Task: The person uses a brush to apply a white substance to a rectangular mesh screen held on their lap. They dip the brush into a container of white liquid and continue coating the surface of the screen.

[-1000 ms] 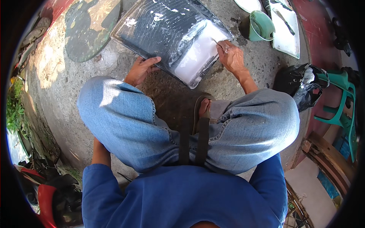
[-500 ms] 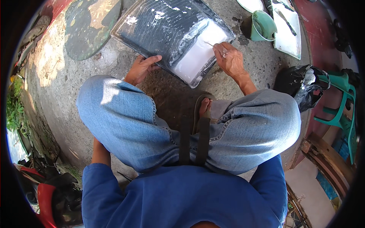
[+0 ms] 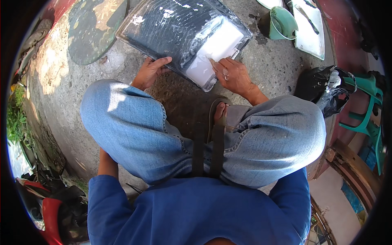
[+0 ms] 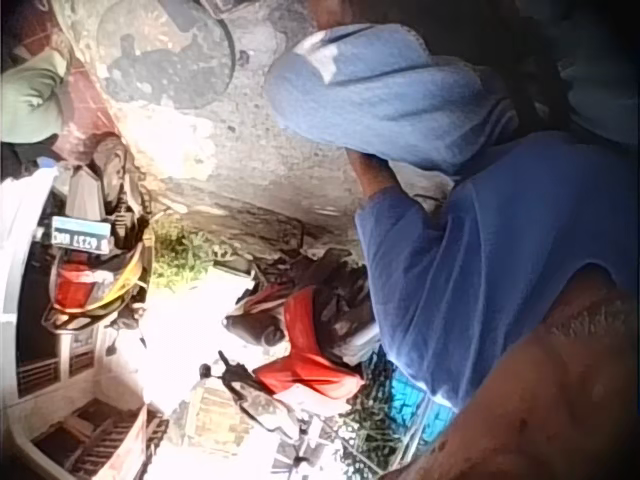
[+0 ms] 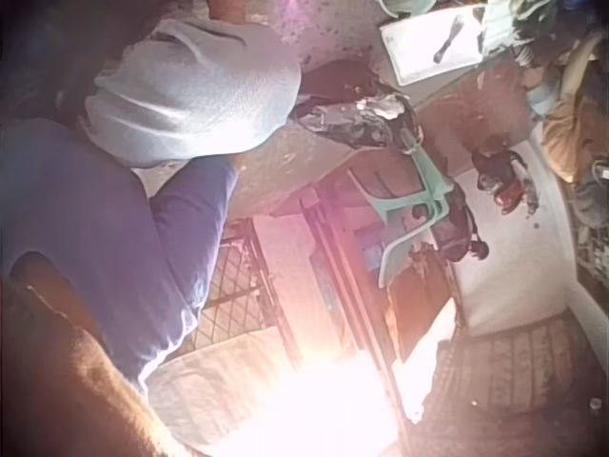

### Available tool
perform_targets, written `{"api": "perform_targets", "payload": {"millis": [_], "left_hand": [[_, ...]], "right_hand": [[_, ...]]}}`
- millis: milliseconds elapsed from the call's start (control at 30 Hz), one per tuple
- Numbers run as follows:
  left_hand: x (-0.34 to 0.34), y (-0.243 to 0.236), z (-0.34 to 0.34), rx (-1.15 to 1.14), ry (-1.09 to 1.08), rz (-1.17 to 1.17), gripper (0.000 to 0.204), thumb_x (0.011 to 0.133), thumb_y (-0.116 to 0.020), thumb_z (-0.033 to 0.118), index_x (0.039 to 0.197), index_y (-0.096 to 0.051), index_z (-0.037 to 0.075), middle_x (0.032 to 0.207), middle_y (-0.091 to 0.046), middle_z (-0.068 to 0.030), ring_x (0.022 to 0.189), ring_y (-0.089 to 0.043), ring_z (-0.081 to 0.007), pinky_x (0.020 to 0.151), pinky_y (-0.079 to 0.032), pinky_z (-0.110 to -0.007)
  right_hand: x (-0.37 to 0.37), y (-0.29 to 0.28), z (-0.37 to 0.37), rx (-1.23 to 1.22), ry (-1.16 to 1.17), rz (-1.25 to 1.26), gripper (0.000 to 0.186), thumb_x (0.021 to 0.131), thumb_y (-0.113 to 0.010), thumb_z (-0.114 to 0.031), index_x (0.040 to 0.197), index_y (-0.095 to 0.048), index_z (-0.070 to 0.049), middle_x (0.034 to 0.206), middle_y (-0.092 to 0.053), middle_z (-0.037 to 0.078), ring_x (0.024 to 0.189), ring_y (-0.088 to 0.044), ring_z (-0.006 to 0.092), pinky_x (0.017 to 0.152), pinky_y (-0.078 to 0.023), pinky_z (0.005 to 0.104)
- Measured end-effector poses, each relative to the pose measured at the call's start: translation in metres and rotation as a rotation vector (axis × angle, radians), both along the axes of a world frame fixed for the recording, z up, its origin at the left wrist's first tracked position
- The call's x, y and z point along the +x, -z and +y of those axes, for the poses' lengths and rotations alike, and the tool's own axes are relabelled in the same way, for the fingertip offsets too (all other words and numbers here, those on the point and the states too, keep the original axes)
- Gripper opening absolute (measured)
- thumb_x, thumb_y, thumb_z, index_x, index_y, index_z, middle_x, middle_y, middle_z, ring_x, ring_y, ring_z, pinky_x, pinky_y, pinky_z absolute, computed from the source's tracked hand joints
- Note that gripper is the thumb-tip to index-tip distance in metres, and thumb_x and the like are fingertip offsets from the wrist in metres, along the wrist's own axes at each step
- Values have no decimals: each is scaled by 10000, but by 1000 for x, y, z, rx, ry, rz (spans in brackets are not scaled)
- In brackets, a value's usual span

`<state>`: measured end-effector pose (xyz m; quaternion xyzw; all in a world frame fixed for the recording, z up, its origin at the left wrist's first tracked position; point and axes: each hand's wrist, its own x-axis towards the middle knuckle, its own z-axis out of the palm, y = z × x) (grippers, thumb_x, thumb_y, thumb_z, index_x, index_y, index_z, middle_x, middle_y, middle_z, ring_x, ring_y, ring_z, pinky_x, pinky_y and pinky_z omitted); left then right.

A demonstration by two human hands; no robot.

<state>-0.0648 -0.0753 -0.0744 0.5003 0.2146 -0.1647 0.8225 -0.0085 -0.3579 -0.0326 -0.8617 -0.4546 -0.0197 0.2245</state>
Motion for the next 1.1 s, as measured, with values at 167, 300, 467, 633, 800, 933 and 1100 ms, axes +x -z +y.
{"api": "perform_targets", "payload": {"millis": [167, 300, 467, 633, 800, 933, 1100], "left_hand": [[1, -3, -2, -1, -20, 16, 239, 862, -595, 101, 1092, -554, 52, 1049, -616, -59, 983, -584, -182, 837, -476, -379], [1, 0, 0, 16, -29, 46, 237, 859, -601, 104, 1086, -560, 50, 1048, -617, -60, 983, -585, -183, 841, -475, -381], [1, 1, 0, -13, -22, 29, 230, 858, -597, 90, 1081, -561, 45, 1052, -616, -64, 984, -587, -187, 843, -477, -386], [1, 4, 3, -29, -18, 21, 233, 859, -586, 70, 1088, -554, 44, 1054, -614, -70, 982, -589, -192, 837, -481, -390], [-1, 7, 4, -43, -26, 29, 254, 842, -606, 67, 1089, -551, 50, 1033, -614, -61, 966, -590, -193, 822, -485, -387], [0, 0, -1, -60, -19, 52, 268, 835, -620, 76, 1093, -547, 68, 1031, -613, -46, 957, -588, -185, 798, -486, -367], [0, 9, 0, -81, -30, 57, 295, 832, -627, 77, 1109, -529, 64, 1056, -605, -49, 971, -584, -185, 778, -484, -354]], "right_hand": [[-16, -1, -1, 50, -160, 69, 163, 793, -579, -124, 929, -614, -40, 763, -563, 50, 735, -584, 203, 606, -485, 324], [-16, -5, -11, -5, -157, 240, 128, 817, -558, -149, 894, -613, -62, 787, -574, 75, 757, -586, 247, 643, -485, 368], [2, 1, -25, -24, -18, 119, 115, 819, -572, -133, 886, -625, -56, 818, -617, 96, 764, -612, 275, 622, -492, 373], [40, -5, -36, -22, 146, 96, 121, 826, -565, -136, 856, -623, -35, 813, -628, 129, 667, -605, 336, 591, -489, 407], [65, -5, -44, -26, 266, 23, 127, 822, -572, -139, 853, -620, -26, 810, -626, 131, 678, -606, 338, 595, -490, 406], [79, -9, -46, 8, 382, -55, 121, 814, -563, -152, 849, -607, -45, 794, -617, 146, 715, -611, 338, 633, -502, 414], [73, 7, -46, -47, 347, -61, 121, 820, -531, -133, 851, -606, -45, 794, -615, 152, 728, -609, 323, 637, -492, 411]]}}
